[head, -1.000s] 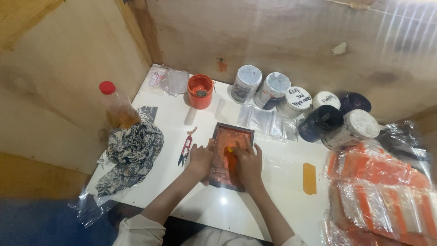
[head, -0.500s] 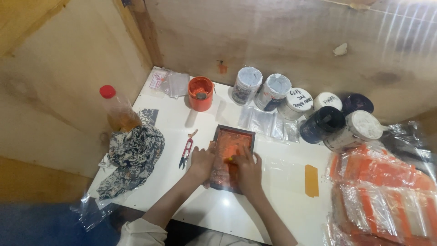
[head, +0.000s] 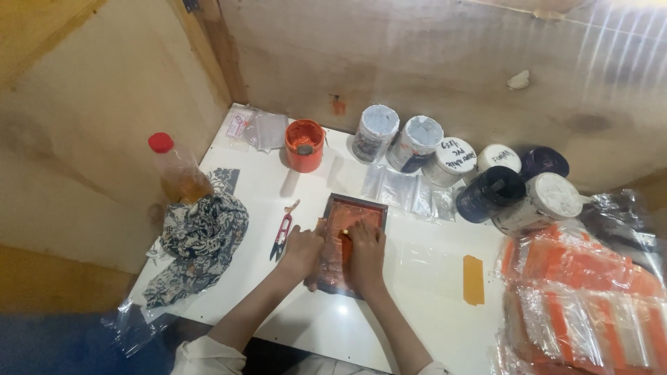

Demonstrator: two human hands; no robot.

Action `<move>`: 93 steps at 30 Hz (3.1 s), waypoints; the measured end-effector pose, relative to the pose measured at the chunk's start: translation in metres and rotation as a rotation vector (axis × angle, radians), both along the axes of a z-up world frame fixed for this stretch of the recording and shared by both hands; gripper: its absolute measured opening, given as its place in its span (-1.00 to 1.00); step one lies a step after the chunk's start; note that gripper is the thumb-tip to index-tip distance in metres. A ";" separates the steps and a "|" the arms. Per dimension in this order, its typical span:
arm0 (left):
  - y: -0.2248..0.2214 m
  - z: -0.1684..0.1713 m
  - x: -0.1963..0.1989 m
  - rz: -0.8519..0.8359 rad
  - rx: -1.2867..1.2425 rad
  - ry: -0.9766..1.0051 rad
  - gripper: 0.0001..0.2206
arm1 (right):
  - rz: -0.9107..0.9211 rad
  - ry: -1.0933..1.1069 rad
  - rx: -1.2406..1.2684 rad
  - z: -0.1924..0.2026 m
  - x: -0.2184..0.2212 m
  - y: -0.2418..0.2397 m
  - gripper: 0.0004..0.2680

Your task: Preparing a screen printing frame by applying tape to the edges and using a scraper tool on the mesh surface.

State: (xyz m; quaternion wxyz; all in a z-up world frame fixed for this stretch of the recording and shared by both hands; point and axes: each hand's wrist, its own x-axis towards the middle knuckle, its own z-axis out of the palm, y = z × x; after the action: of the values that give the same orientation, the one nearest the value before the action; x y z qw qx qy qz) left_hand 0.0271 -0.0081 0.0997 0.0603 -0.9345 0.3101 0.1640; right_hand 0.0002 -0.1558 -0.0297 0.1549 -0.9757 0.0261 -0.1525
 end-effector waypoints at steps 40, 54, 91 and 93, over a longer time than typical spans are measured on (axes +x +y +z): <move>-0.013 -0.107 0.029 -0.087 0.310 0.097 0.23 | 0.147 -0.244 -0.203 -0.028 -0.072 -0.007 -0.70; -0.017 -0.042 -0.006 0.057 0.069 -0.123 -0.84 | -0.033 -0.062 -0.116 0.027 0.017 -0.028 -0.87; -0.026 -0.094 0.017 -0.062 0.370 0.018 -0.16 | 0.154 -0.236 -0.028 -0.039 -0.043 0.004 -0.69; -0.027 -0.099 0.017 -0.039 0.361 -0.005 -0.46 | 0.167 -0.270 0.022 -0.037 -0.051 0.007 -0.73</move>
State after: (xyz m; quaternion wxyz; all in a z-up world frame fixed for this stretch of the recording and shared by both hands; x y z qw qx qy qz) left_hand 0.0441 -0.0349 0.0006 0.2309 -0.9028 0.2936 0.2132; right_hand -0.0510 -0.1491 -0.0668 0.1799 -0.9434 -0.0743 -0.2686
